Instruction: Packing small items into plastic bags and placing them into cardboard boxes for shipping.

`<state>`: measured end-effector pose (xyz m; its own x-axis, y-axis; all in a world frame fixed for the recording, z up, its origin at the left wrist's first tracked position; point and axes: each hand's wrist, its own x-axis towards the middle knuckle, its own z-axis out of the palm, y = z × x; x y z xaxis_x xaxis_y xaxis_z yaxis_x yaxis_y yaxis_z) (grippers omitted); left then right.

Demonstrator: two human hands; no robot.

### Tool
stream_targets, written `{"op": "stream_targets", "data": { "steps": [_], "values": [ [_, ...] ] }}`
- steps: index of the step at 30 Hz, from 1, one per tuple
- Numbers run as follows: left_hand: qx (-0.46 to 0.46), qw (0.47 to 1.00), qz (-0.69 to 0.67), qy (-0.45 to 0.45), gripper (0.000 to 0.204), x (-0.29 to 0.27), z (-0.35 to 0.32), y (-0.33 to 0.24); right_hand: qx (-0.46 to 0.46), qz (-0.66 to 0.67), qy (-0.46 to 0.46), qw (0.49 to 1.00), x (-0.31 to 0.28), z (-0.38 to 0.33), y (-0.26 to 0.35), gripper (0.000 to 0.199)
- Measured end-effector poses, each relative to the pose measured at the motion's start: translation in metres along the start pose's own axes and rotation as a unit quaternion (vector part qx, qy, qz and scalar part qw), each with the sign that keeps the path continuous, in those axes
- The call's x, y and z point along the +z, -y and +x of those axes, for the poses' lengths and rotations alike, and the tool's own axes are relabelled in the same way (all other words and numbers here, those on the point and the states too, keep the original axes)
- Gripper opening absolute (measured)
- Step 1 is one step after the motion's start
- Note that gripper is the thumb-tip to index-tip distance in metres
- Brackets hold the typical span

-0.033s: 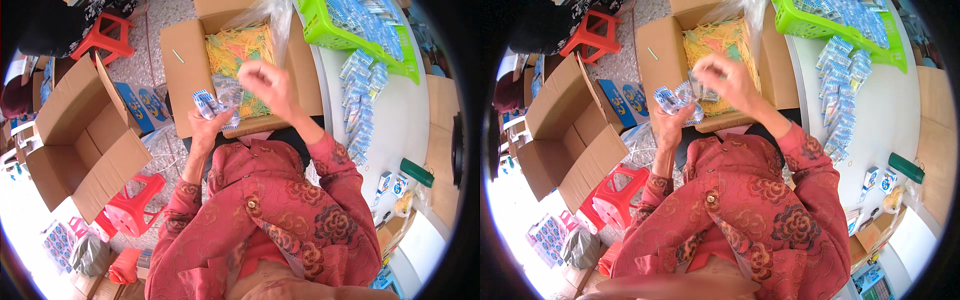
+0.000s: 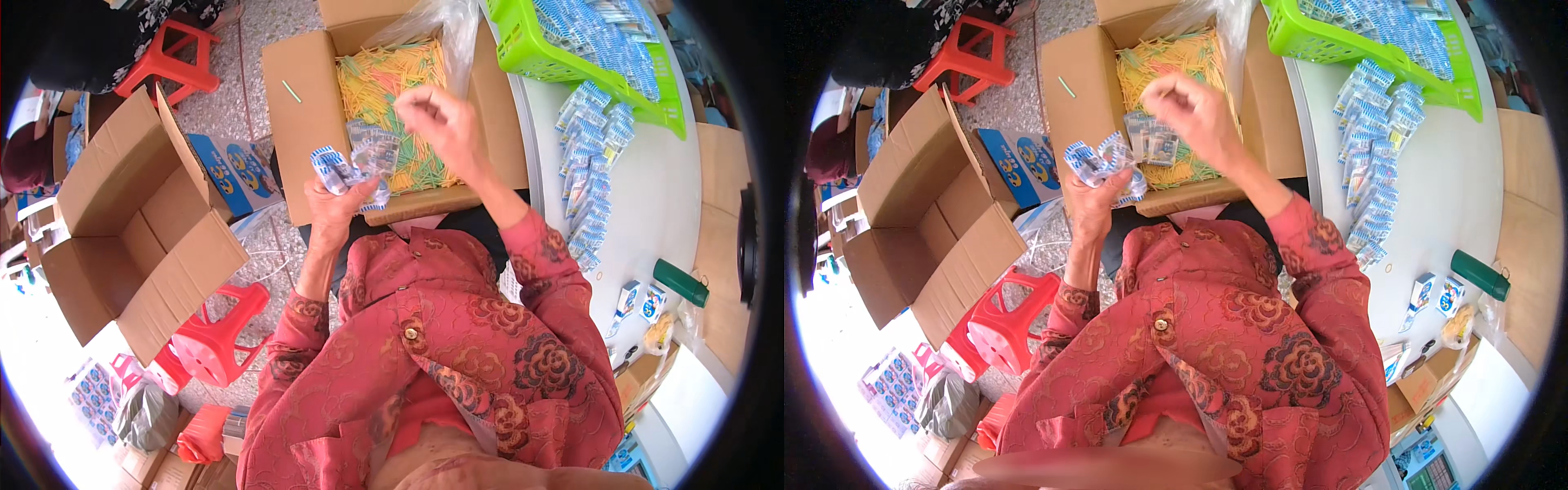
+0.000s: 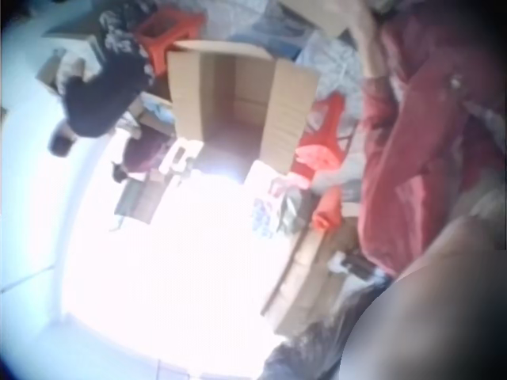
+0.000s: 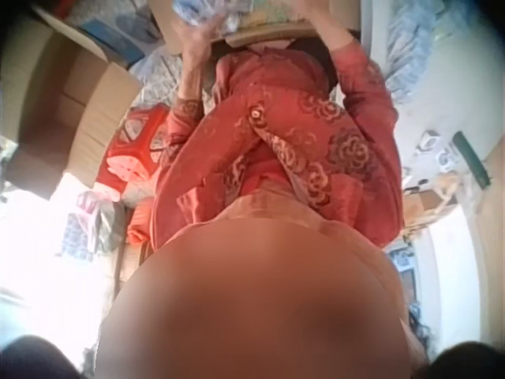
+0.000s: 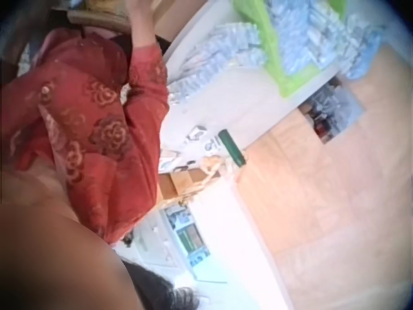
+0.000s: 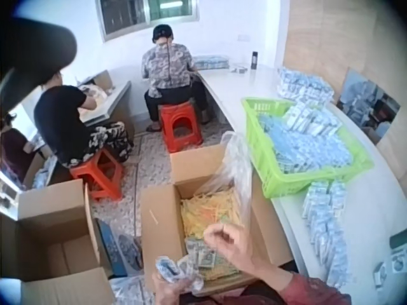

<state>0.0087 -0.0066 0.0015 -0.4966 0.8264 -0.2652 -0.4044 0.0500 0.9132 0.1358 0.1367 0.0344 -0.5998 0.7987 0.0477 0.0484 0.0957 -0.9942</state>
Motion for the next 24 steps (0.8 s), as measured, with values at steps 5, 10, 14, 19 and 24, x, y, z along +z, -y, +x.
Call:
{"op": "stream_targets", "data": {
  "steps": [5,10,14,19,24],
  "values": [
    [0.004,1.000,-0.026,0.013,0.034,-0.014,0.006,-0.002,0.034,-0.062,-0.058,0.996,-0.012,0.052,-0.109,0.015],
    [0.009,0.999,-0.030,-0.025,0.018,-0.012,0.008,-0.008,0.023,-0.208,-0.004,0.978,0.002,0.069,-0.193,0.013],
    [0.001,0.999,-0.025,-0.020,0.020,-0.014,0.013,-0.010,0.009,-0.316,0.022,0.949,0.023,0.081,-0.235,0.013],
    [-0.018,0.999,-0.029,-0.033,0.024,-0.014,0.019,-0.011,-0.013,-0.404,0.060,0.913,0.039,0.093,-0.250,0.013],
    [-0.027,0.998,-0.025,-0.043,0.024,-0.013,0.027,-0.009,0.039,-0.488,0.075,0.869,0.049,0.099,-0.251,0.010]
  ]
}}
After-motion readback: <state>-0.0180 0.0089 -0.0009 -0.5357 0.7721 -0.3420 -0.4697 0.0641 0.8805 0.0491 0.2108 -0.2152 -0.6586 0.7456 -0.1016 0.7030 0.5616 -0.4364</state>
